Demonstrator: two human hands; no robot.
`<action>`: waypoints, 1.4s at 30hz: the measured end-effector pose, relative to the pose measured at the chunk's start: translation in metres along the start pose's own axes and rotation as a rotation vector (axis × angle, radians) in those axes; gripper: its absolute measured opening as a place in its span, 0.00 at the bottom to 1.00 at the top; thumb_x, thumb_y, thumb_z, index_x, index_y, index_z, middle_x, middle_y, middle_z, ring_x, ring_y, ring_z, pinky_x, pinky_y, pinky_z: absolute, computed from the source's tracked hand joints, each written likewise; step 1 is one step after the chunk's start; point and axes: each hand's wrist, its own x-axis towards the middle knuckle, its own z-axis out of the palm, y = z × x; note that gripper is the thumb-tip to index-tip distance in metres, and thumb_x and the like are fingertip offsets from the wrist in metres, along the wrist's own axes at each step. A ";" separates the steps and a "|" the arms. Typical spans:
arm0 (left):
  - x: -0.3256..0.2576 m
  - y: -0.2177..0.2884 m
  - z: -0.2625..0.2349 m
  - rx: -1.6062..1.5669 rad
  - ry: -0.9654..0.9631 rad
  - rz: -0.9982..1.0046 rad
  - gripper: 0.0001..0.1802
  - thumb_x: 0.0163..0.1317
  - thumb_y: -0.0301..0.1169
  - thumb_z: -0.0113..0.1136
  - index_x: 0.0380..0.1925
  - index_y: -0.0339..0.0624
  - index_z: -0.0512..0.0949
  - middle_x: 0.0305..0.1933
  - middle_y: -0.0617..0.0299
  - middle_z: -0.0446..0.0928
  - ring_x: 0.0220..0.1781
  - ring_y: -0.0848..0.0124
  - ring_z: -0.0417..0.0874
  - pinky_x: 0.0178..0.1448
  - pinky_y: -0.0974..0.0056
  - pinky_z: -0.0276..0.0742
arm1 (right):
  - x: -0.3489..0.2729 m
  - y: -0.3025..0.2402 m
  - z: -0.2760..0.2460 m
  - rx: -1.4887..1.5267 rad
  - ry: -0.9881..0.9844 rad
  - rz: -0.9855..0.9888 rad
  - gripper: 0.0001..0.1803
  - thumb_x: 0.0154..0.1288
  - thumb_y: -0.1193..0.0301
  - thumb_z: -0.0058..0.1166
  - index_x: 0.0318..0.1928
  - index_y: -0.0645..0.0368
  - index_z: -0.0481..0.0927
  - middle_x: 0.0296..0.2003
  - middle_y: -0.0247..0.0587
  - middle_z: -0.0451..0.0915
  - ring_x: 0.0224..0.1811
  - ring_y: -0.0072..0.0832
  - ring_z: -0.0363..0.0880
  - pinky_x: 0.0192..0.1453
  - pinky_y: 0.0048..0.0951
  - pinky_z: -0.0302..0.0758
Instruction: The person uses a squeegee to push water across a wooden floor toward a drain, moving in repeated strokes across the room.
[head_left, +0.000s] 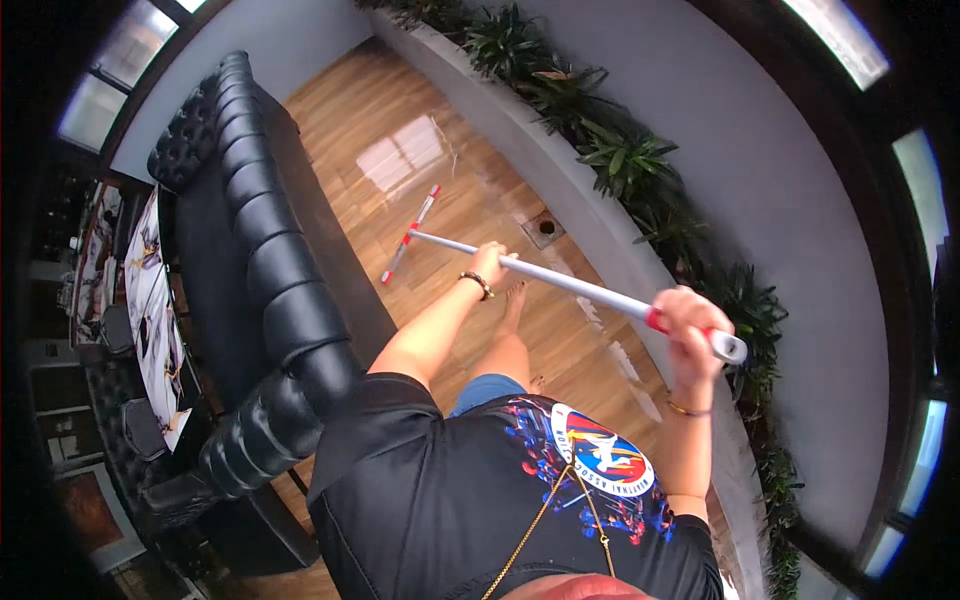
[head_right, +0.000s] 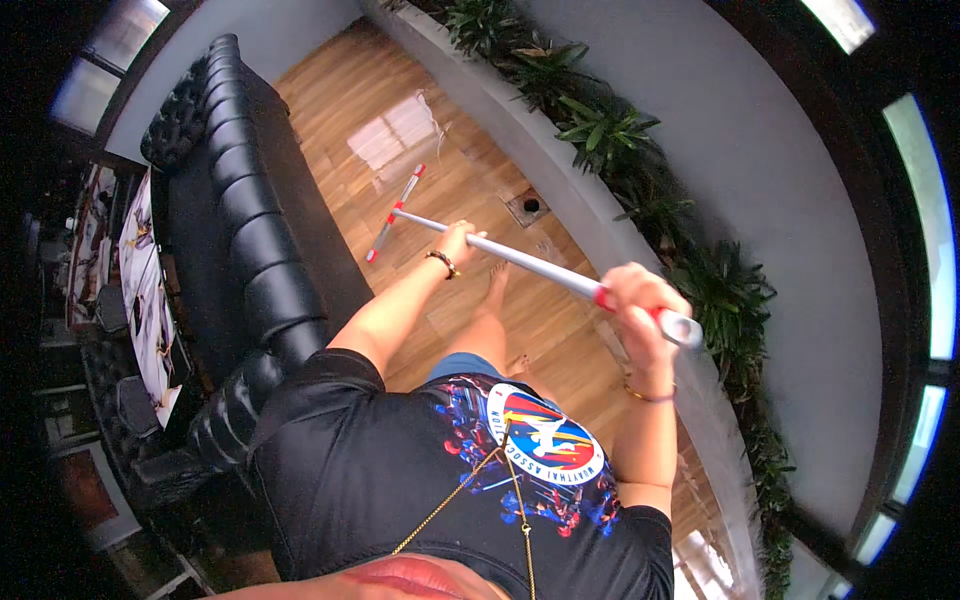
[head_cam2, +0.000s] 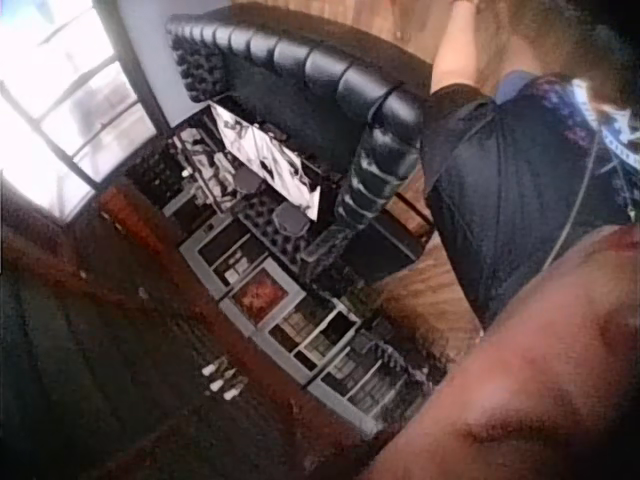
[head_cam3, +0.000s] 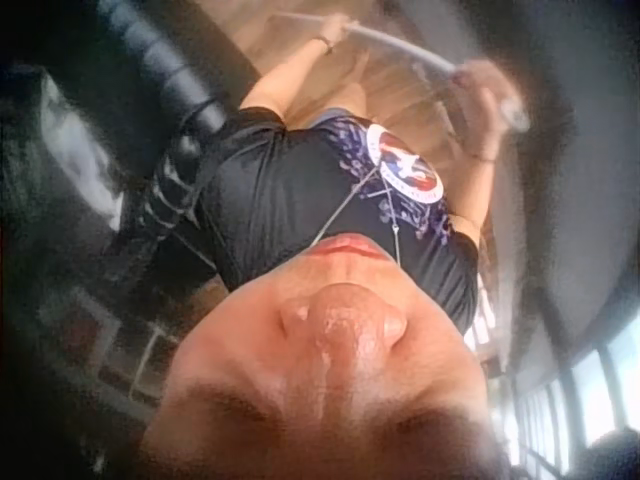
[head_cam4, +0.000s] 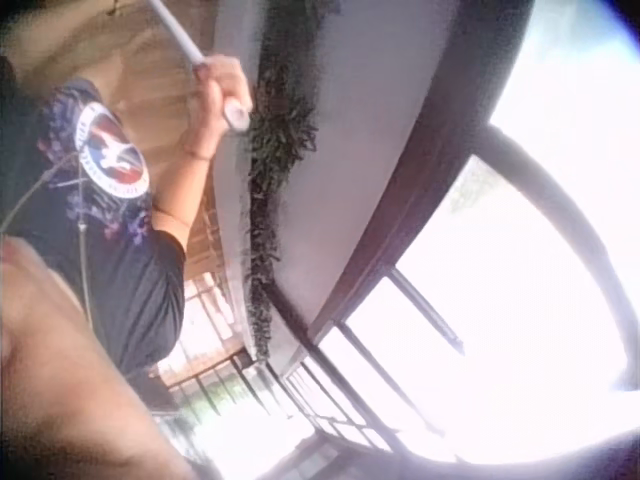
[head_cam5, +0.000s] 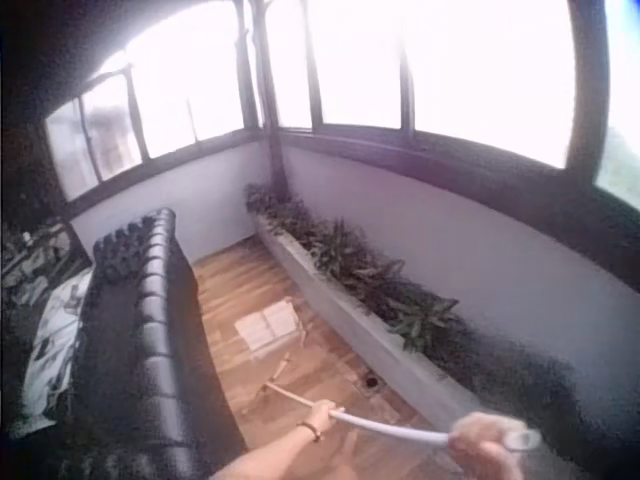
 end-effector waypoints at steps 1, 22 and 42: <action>0.012 -0.022 -0.002 0.056 -0.056 -0.069 0.18 0.57 0.39 0.61 0.14 0.41 0.73 0.24 0.48 0.74 0.32 0.50 0.76 0.37 0.51 0.70 | 0.009 0.027 0.004 0.013 -0.006 0.055 0.16 0.57 0.69 0.51 0.16 0.56 0.61 0.15 0.33 0.61 0.22 0.26 0.60 0.32 0.32 0.63; 0.255 0.078 0.008 -0.197 -0.524 0.235 0.07 0.46 0.34 0.56 0.25 0.49 0.82 0.27 0.56 0.80 0.32 0.55 0.82 0.38 0.53 0.77 | 0.239 -0.011 -0.082 -0.012 0.169 -0.176 0.19 0.68 0.62 0.47 0.20 0.48 0.59 0.10 0.22 0.55 0.11 0.15 0.50 0.18 0.19 0.52; 0.306 -0.154 0.049 0.471 -0.588 -0.404 0.30 0.64 0.35 0.43 0.67 0.51 0.54 0.74 0.45 0.41 0.76 0.53 0.40 0.74 0.43 0.38 | 0.096 0.328 -0.025 -0.085 0.353 0.578 0.04 0.64 0.76 0.52 0.31 0.59 0.73 0.42 0.41 0.78 0.57 0.35 0.71 0.64 0.39 0.63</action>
